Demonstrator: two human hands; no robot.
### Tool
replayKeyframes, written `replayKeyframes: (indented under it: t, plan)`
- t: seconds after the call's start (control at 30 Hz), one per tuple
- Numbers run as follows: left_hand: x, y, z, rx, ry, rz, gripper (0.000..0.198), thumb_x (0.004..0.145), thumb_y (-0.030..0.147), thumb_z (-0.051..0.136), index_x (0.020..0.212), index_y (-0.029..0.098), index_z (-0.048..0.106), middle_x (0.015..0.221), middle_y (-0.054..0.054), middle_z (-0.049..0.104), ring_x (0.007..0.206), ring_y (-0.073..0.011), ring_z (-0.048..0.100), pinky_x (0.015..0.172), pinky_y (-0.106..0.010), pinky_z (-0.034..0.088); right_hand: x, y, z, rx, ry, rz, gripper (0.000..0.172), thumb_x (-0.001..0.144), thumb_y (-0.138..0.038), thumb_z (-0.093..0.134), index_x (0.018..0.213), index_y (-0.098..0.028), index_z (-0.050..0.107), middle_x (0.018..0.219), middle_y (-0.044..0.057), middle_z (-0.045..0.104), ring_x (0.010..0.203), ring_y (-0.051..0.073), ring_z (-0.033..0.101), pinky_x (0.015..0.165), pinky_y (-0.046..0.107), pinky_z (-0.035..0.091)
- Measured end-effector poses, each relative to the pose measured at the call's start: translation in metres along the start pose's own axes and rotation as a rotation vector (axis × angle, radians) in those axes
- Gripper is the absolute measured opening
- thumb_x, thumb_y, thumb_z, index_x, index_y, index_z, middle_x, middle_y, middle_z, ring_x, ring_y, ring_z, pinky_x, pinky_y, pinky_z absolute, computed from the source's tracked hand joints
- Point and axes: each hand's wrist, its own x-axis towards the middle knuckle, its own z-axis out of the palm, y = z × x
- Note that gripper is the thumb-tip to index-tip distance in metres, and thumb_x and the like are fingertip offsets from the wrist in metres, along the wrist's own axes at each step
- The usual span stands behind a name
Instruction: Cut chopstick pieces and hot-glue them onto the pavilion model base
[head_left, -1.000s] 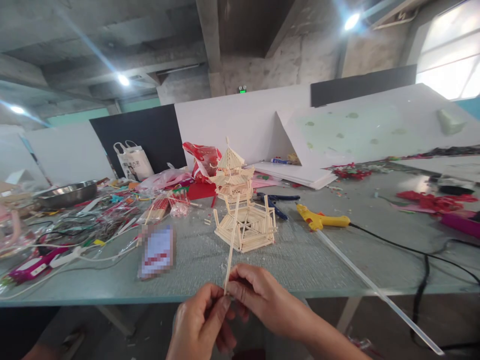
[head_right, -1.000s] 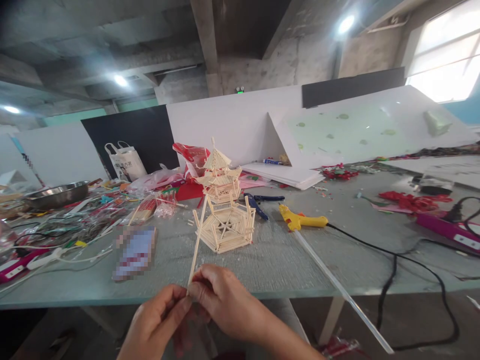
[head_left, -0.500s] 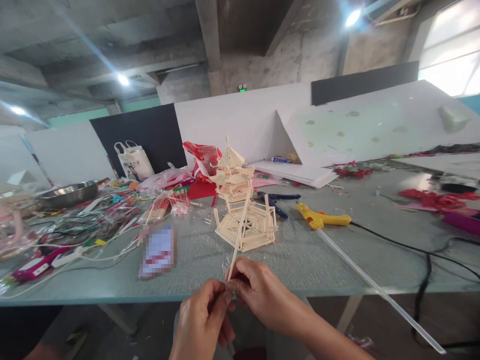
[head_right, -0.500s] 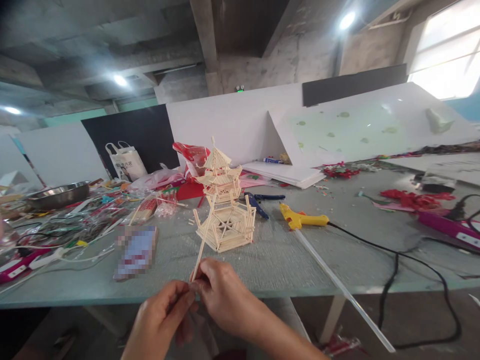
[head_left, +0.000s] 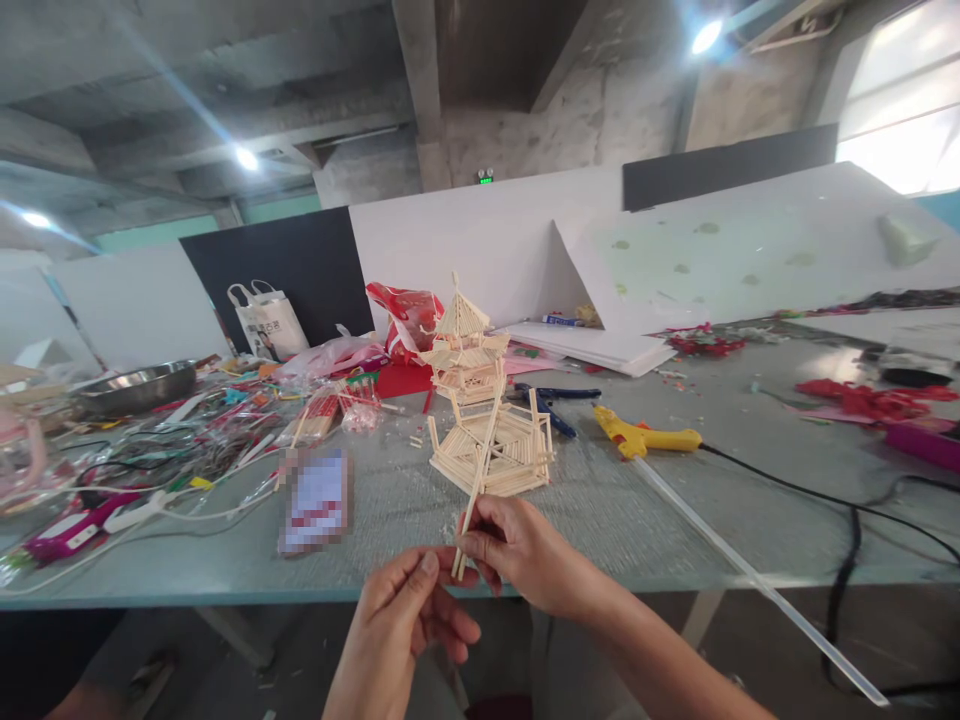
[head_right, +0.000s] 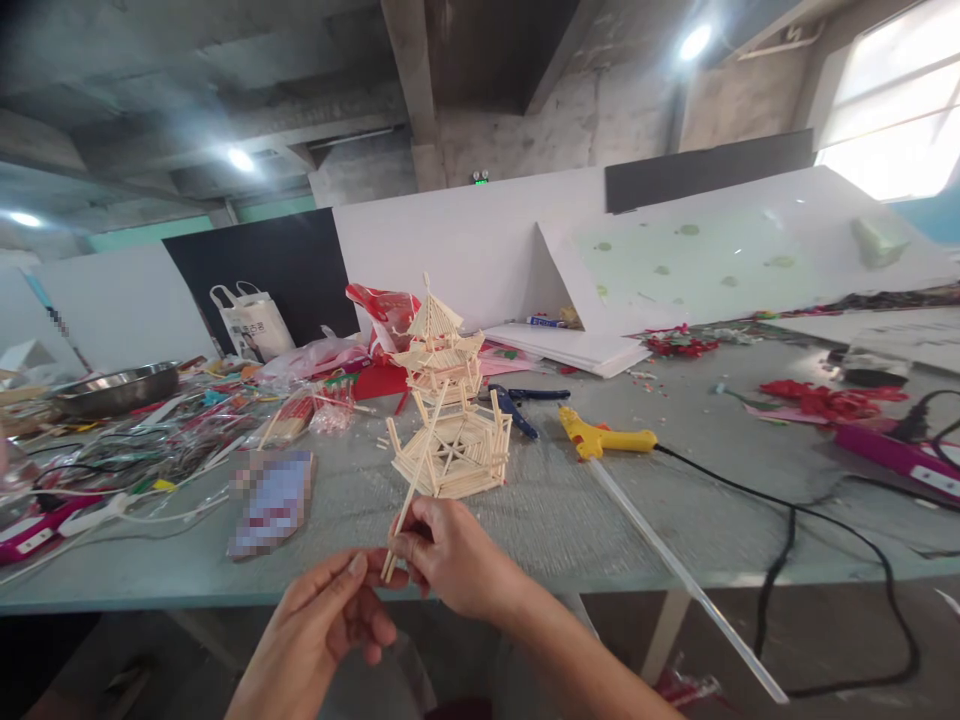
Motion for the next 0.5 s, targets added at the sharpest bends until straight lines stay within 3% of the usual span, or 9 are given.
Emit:
replayKeyframes:
  t: [0.17, 0.3, 0.5]
  plan:
    - [0.002, -0.003, 0.001, -0.002, 0.031, 0.003, 0.031, 0.069, 0.036, 0.066, 0.087, 0.010, 0.065, 0.084, -0.010, 0.070, 0.050, -0.0112, 0.060, 0.044, -0.022, 0.045, 0.003, 0.002, 0.001, 0.017, 0.030, -0.007, 0.010, 0.082, -0.023, 0.048, 0.077, -0.015, 0.050, 0.060, -0.003, 0.053, 0.044, 0.006, 0.043, 0.043, 0.017, 0.035]
    - [0.005, -0.009, 0.003, 0.128, 0.087, 0.089, 0.032, 0.067, 0.035, 0.069, 0.088, 0.011, 0.064, 0.071, -0.005, 0.069, 0.051, -0.0128, 0.060, 0.045, -0.023, 0.047, 0.002, -0.004, 0.004, -0.039, 0.082, -0.019, 0.009, 0.082, -0.020, 0.046, 0.075, -0.015, 0.050, 0.059, -0.003, 0.053, 0.046, 0.006, 0.044, 0.044, 0.017, 0.036]
    - [0.005, -0.019, 0.010, 0.400, 0.283, 0.269, 0.030, 0.074, 0.042, 0.060, 0.087, 0.015, 0.064, 0.054, -0.001, 0.066, 0.047, -0.0149, 0.061, 0.047, -0.023, 0.050, -0.001, -0.009, 0.009, -0.111, 0.148, -0.049, 0.009, 0.080, -0.014, 0.046, 0.072, -0.015, 0.050, 0.056, -0.004, 0.049, 0.048, 0.006, 0.046, 0.048, 0.017, 0.036]
